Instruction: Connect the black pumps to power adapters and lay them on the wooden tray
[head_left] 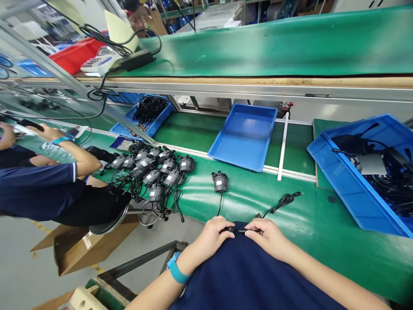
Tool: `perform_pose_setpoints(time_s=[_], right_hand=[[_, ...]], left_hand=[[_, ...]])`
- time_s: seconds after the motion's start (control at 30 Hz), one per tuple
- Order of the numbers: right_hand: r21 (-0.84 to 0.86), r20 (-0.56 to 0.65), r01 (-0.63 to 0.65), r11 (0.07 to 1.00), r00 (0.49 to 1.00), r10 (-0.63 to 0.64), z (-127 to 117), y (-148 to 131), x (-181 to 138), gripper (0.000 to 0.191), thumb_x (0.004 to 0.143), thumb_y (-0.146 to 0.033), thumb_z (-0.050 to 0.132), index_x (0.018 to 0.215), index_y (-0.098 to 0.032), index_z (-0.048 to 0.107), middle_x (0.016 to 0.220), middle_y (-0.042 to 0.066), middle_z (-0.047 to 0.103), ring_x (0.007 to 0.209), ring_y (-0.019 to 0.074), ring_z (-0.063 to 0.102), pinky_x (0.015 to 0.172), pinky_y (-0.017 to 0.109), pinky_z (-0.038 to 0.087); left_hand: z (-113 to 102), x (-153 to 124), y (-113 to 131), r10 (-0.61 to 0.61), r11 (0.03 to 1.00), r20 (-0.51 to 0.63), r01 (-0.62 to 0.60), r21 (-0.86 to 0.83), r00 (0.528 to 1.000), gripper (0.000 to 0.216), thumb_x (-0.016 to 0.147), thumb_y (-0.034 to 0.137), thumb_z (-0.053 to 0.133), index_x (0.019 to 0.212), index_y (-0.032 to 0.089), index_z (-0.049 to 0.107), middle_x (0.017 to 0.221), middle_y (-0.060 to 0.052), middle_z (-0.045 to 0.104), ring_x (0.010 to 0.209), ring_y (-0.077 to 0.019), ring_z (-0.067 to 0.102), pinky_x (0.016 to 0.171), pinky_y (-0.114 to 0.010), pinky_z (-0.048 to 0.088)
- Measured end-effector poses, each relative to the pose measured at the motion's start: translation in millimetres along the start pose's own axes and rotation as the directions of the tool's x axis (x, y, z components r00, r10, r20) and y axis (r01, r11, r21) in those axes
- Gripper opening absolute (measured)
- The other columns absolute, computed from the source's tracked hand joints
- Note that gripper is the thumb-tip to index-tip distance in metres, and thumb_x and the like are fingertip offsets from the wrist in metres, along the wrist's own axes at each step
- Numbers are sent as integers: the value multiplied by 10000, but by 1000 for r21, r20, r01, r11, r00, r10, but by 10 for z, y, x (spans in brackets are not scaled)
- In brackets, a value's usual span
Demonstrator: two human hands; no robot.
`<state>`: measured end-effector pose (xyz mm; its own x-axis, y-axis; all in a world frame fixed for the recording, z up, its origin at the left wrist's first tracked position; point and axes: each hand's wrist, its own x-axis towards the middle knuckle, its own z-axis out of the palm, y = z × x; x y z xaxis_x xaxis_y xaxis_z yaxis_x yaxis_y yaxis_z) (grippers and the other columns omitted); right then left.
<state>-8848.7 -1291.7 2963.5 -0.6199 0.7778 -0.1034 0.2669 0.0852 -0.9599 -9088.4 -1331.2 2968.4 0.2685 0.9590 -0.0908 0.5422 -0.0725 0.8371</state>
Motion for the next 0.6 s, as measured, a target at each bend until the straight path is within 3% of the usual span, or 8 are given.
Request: perform_pose_setpoints(time_s=[0.1,0.2,0.47,0.6], right_hand=[[-99,-39,20,995,999,-24,21,25,-8,314,956,-462,592,865,-189,717,759,23,659,693,160,587,642,288,442],[-205,-49,88,975,994,-100,39,78,-5,334,977,-467,565,864,-184,702,715,15,616,665,155,560,630,293,432],[-421,-54,270,866,945,-322,52,127,-12,234,1019,-333,514,946,-176,671,782,51,625,759,189,548,698,331,446],[-407,-71,284,868,938,-340,46,117,-15,201,1017,-303,518,944,-176,655,782,44,622,745,183,545,687,323,446]], left_hand=[[49,21,-27,126,984,-62,-117,136,990,167,870,317,714,999,219,754,850,-49,732,842,-198,640,825,-350,506],[67,34,-19,223,947,-35,-208,246,974,203,894,347,690,1038,211,734,829,-47,717,823,-192,625,795,-355,494],[97,94,93,363,817,18,-327,474,932,162,945,281,600,1016,165,688,833,-57,658,806,-195,585,731,-339,485],[106,146,127,409,788,23,-366,494,912,166,966,258,553,1000,145,670,821,-62,643,794,-197,572,725,-337,496]])
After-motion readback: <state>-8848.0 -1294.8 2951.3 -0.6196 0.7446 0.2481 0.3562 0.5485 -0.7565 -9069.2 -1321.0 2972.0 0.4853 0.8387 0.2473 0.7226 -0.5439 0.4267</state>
